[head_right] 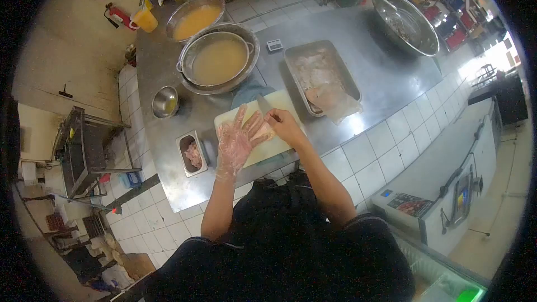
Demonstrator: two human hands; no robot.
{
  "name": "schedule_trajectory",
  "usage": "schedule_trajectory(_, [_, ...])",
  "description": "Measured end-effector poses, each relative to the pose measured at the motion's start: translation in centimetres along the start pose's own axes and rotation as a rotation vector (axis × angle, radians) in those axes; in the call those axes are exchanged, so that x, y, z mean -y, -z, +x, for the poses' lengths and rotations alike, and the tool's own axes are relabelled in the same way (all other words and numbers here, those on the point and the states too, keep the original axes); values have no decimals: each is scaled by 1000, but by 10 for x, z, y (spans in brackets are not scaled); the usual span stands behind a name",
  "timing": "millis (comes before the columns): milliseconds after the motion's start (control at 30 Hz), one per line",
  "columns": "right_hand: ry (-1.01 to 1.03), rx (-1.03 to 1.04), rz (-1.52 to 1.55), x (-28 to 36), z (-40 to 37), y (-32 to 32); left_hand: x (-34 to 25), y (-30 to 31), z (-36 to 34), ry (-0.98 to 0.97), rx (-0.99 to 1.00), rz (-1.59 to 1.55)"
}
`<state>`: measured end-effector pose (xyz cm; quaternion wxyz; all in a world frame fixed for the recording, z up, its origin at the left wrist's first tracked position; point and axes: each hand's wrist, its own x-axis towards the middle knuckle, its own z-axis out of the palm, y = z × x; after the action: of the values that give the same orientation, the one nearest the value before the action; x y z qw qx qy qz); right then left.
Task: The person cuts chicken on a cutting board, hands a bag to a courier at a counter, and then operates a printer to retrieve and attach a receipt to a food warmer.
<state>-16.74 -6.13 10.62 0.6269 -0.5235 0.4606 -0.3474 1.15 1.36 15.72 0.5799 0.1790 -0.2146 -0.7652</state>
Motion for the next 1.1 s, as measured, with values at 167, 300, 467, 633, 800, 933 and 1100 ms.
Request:
schedule_trajectory(167, [136,-147,-114,-8,13,28,19,-19,16,2,8,-37])
schedule_trajectory(300, [173,-227,-156,2,5,52,28,-49,21,8,-45,106])
schedule_trajectory(467, [437,-313,-265,52,-52,46,53,-33,50,-260,-451,-105])
schedule_trajectory(633, [633,-26,-468,52,-102,42,83,-29,75,-366,-589,-162])
schedule_trajectory(800, [689,-180,-565,41,-88,60,113,-12,76,-278,-606,32])
schedule_trajectory(933, [681,-273,-625,45,-76,57,135,-11,66,-95,-667,-114])
schedule_trajectory(1100, [622,-320,-603,58,-104,56,136,-97,12,-248,-600,131])
